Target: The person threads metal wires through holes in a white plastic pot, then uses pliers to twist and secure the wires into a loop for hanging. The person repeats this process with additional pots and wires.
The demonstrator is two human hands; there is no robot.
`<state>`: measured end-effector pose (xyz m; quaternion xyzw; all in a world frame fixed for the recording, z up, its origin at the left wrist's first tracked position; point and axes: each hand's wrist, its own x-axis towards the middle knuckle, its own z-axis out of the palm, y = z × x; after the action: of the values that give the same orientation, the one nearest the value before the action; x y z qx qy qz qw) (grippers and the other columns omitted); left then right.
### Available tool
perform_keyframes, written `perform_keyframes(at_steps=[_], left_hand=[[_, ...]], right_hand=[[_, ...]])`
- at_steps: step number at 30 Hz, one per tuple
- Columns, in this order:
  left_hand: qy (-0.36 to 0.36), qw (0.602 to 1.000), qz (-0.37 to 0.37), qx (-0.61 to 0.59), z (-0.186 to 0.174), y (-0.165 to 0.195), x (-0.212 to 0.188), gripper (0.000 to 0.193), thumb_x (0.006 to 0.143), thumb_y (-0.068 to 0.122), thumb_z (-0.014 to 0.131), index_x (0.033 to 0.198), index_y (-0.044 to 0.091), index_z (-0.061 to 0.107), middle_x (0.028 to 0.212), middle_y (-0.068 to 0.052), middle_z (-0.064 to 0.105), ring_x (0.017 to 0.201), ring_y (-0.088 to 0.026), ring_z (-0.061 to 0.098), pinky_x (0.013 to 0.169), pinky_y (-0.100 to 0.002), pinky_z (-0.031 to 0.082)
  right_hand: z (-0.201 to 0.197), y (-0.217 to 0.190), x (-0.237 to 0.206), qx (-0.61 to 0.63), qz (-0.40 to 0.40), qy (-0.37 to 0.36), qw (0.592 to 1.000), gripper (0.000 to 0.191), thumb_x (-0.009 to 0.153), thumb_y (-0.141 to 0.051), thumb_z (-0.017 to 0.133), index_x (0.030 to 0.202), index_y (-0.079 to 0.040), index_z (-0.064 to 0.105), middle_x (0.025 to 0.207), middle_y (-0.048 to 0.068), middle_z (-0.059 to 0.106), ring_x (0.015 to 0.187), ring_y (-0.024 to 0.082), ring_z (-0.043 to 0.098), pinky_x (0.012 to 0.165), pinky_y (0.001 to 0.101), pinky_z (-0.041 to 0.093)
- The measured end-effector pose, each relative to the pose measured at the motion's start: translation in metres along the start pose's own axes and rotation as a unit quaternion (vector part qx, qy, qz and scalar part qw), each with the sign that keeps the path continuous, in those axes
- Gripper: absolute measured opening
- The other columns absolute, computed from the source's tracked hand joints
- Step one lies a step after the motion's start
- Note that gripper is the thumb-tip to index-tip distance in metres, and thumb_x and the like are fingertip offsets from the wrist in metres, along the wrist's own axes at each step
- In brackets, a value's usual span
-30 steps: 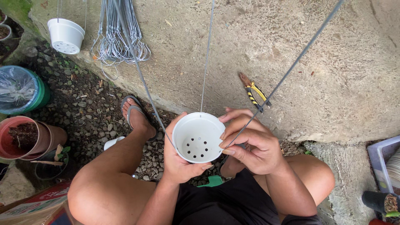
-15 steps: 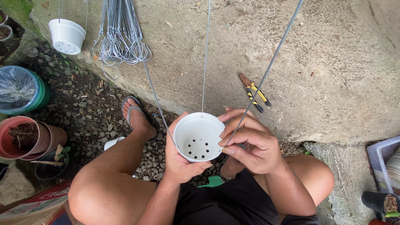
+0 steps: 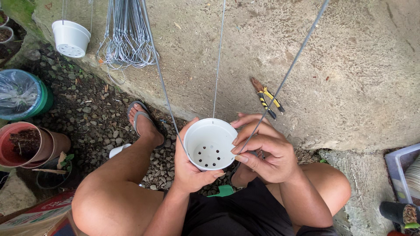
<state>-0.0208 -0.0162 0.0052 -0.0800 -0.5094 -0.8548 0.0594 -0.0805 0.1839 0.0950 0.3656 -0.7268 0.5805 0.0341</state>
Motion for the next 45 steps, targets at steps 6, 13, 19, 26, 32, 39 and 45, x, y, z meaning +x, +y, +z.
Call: perform_keyframes(at_steps=[6, 13, 19, 26, 32, 39, 45], left_hand=[[-0.007, 1.000, -0.009, -0.010, 0.001, 0.001, 0.000, 0.120, 0.075, 0.038, 0.097, 0.160, -0.002, 0.022, 0.146, -0.016, 0.053, 0.137, -0.027, 0.058, 0.116, -0.044, 0.050], [-0.012, 1.000, -0.007, -0.007, 0.001, 0.000, 0.000, 0.121, 0.074, 0.039, 0.097, 0.160, -0.003, 0.022, 0.146, -0.017, 0.054, 0.137, -0.027, 0.059, 0.117, -0.044, 0.049], [-0.023, 1.000, -0.013, 0.001, 0.003, 0.000, -0.004, 0.122, 0.073, 0.038, 0.098, 0.159, -0.004, 0.022, 0.146, -0.018, 0.055, 0.136, -0.028, 0.059, 0.117, -0.044, 0.049], [-0.048, 0.999, -0.006, 0.016, 0.004, -0.007, -0.006, 0.120, 0.073, 0.036, 0.098, 0.161, -0.002, 0.025, 0.149, -0.015, 0.053, 0.139, -0.026, 0.057, 0.121, -0.042, 0.047], [-0.023, 0.994, -0.066, -0.090, -0.013, -0.005, 0.002, 0.121, 0.068, 0.050, 0.096, 0.156, -0.007, 0.035, 0.140, -0.017, 0.060, 0.130, -0.026, 0.063, 0.114, -0.041, 0.049], [-0.067, 0.939, -0.169, -0.291, -0.026, -0.025, 0.010, 0.127, 0.066, 0.069, 0.087, 0.152, -0.012, 0.038, 0.128, -0.027, 0.061, 0.109, -0.036, 0.068, 0.093, -0.050, 0.058], [-0.105, 0.867, -0.176, -0.453, -0.036, -0.049, -0.004, 0.128, 0.067, 0.075, 0.082, 0.153, -0.009, 0.037, 0.130, -0.038, 0.059, 0.101, -0.045, 0.071, 0.080, -0.051, 0.063]], right_hand=[[-0.003, -0.002, 0.001, -0.011, -0.005, -0.002, 1.000, 0.012, 0.088, -0.011, 0.080, 0.098, -0.008, 0.074, 0.105, 0.007, 0.071, 0.124, 0.032, 0.064, 0.123, 0.0609, 0.042], [-0.004, -0.002, -0.001, -0.006, -0.009, -0.004, 1.000, 0.011, 0.089, -0.010, 0.078, 0.099, -0.007, 0.073, 0.105, 0.007, 0.070, 0.123, 0.033, 0.064, 0.121, 0.0596, 0.043], [-0.004, 0.007, 0.015, -0.016, 0.144, 0.104, 0.984, 0.013, 0.102, -0.008, 0.064, 0.114, -0.003, 0.068, 0.116, 0.010, 0.070, 0.114, 0.021, 0.066, 0.103, 0.0362, 0.052], [-0.003, 0.022, 0.038, -0.025, 0.157, -0.011, 0.987, 0.013, 0.099, -0.008, 0.071, 0.109, -0.001, 0.071, 0.100, 0.007, 0.071, 0.096, 0.015, 0.069, 0.087, 0.0282, 0.055], [-0.003, 0.030, 0.036, 0.033, 0.163, -0.021, 0.986, 0.007, 0.100, -0.006, 0.070, 0.104, -0.002, 0.072, 0.101, 0.007, 0.075, 0.096, 0.013, 0.070, 0.087, 0.0282, 0.056], [0.004, 0.021, 0.031, 0.038, 0.201, -0.018, 0.979, 0.009, 0.097, -0.007, 0.071, 0.104, -0.002, 0.075, 0.097, 0.006, 0.077, 0.092, 0.012, 0.072, 0.083, 0.0278, 0.058], [0.012, 0.006, 0.032, 0.032, 0.180, -0.028, 0.983, 0.010, 0.096, -0.007, 0.072, 0.105, -0.003, 0.075, 0.096, 0.006, 0.077, 0.089, 0.013, 0.074, 0.079, 0.0272, 0.059]])
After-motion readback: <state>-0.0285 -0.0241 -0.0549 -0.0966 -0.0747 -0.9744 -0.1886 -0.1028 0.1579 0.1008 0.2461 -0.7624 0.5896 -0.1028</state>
